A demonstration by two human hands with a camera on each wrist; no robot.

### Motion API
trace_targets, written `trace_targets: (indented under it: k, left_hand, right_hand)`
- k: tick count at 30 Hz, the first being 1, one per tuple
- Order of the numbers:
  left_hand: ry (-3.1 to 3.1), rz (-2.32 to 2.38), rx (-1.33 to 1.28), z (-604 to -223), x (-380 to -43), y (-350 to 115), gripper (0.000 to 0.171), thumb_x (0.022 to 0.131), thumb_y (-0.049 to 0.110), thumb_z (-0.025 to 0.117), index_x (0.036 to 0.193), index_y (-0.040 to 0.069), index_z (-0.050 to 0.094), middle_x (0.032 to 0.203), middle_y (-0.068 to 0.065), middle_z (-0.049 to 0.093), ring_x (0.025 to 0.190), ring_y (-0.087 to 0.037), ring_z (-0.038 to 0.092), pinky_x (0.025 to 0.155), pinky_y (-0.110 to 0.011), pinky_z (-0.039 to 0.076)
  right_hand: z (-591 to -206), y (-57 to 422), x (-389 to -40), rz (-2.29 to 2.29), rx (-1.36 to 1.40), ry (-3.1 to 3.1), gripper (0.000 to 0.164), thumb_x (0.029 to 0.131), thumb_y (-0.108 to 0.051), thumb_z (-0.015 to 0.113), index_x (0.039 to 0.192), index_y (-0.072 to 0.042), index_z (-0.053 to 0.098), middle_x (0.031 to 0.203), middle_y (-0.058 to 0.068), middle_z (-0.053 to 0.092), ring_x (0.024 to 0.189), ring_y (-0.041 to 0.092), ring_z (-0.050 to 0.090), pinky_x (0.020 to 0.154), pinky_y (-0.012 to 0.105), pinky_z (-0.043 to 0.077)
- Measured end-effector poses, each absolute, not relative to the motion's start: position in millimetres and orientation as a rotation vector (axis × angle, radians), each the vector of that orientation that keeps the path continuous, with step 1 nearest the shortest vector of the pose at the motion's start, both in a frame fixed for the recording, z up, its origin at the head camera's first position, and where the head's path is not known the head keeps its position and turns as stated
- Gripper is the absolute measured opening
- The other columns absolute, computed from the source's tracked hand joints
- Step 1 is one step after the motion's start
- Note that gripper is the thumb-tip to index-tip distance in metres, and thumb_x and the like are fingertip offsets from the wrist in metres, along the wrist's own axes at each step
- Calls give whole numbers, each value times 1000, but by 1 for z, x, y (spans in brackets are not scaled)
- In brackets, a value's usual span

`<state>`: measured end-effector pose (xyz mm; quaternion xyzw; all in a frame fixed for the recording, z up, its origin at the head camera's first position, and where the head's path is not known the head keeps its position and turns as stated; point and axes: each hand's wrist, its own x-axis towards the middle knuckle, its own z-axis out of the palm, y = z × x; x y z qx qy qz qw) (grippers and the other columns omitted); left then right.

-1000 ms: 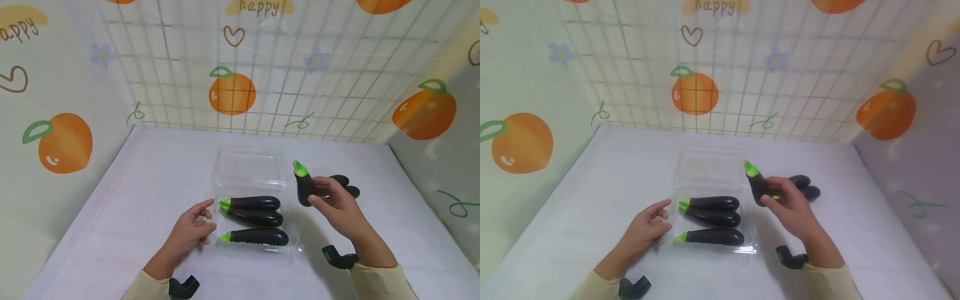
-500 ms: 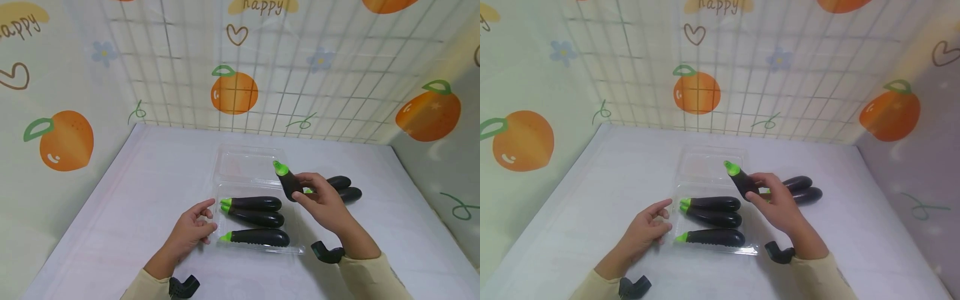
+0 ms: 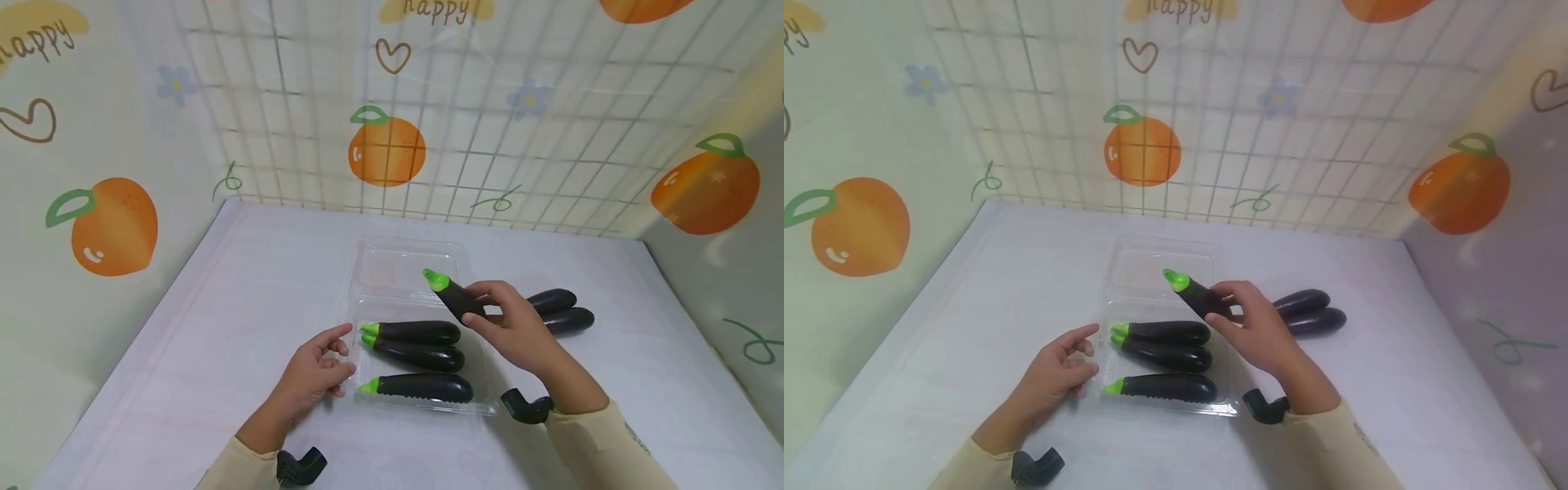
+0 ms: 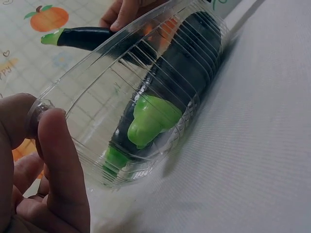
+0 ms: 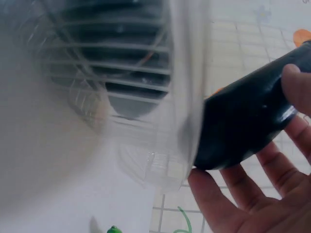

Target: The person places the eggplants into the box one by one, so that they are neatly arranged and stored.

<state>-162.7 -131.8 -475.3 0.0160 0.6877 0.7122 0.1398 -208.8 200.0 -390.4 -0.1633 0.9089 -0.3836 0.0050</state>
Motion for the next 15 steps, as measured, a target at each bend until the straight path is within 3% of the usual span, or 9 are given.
trace_targets:
  k: [15]
  left_hand:
    - [1983, 2050, 39, -472, -161, -131, 67, 86, 0, 70, 149, 12, 50, 107, -6, 49, 61, -8, 49, 54, -22, 54]
  right_hand:
    - [-387, 194, -216, -916, -524, 2923, 48, 95, -27, 71, 138, -11, 55, 137, 12, 57, 124, 33, 57, 99, 56, 54]
